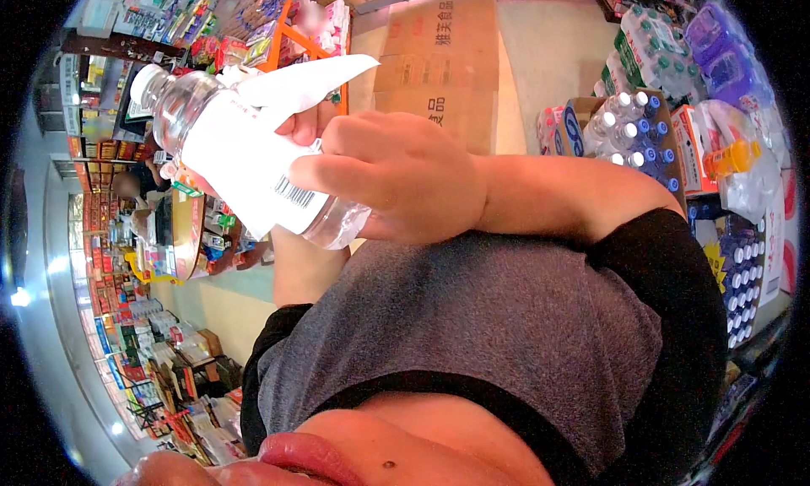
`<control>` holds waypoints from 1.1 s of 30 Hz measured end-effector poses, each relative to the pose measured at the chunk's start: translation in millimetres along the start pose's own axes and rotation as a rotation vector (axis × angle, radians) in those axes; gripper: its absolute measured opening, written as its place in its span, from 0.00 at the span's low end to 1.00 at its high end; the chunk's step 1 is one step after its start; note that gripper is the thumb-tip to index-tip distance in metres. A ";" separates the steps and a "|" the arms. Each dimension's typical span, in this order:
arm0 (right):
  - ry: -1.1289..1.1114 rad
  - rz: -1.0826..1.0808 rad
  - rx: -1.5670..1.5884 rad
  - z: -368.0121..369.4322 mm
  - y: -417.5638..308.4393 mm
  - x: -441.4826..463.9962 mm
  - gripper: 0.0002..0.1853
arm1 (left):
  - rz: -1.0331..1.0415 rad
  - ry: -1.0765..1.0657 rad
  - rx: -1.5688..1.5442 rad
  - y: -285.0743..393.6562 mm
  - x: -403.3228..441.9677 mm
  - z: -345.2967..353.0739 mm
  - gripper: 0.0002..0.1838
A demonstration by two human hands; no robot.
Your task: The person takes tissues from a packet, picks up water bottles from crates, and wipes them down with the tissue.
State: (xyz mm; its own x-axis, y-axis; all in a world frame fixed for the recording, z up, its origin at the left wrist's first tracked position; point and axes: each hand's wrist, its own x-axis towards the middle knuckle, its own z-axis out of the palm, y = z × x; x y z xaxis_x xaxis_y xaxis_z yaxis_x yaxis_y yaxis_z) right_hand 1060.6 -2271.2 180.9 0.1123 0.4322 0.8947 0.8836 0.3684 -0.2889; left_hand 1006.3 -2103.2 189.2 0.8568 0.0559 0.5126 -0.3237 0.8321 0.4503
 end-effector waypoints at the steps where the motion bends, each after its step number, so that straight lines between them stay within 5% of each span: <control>1: 0.001 -0.003 -0.001 0.5 0.4 -1.5 0.30 | -0.012 -0.029 0.007 0.9 1.6 -1.6 0.60; 12: 0.001 -0.019 -0.027 2.7 2.4 -10.3 0.31 | 0.017 -0.052 0.074 -1.0 0.8 -10.0 0.59; 17: 0.064 0.097 -0.002 4.2 6.2 -9.3 0.40 | 0.110 0.106 0.157 -0.5 2.8 9.3 0.48; 20: -0.023 0.385 0.167 2.8 3.6 -11.4 0.48 | 0.141 0.129 0.333 12.7 4.6 0.8 0.42; 23: -0.080 0.429 0.247 3.1 4.1 -11.0 0.50 | 0.299 0.421 0.428 1.7 15.1 17.1 0.39; 24: -0.065 0.475 0.315 6.7 7.2 -14.1 0.50 | 0.365 0.523 0.460 -1.7 17.3 20.0 0.39; 29: -0.217 0.846 0.969 7.0 20.7 -22.6 0.46 | 0.292 0.253 0.222 27.3 16.0 3.3 0.45; 33: -0.113 0.867 2.052 21.8 26.4 -37.1 0.26 | 0.154 0.018 0.166 9.2 22.1 -5.3 0.53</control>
State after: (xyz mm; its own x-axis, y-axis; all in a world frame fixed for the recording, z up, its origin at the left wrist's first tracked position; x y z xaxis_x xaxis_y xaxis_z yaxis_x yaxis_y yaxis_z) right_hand 1069.9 -2259.6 132.6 0.0087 0.9183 0.3958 -0.8970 0.1821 -0.4028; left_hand 1024.4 -2091.5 200.8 0.7984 0.1866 0.5724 -0.5120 0.7108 0.4824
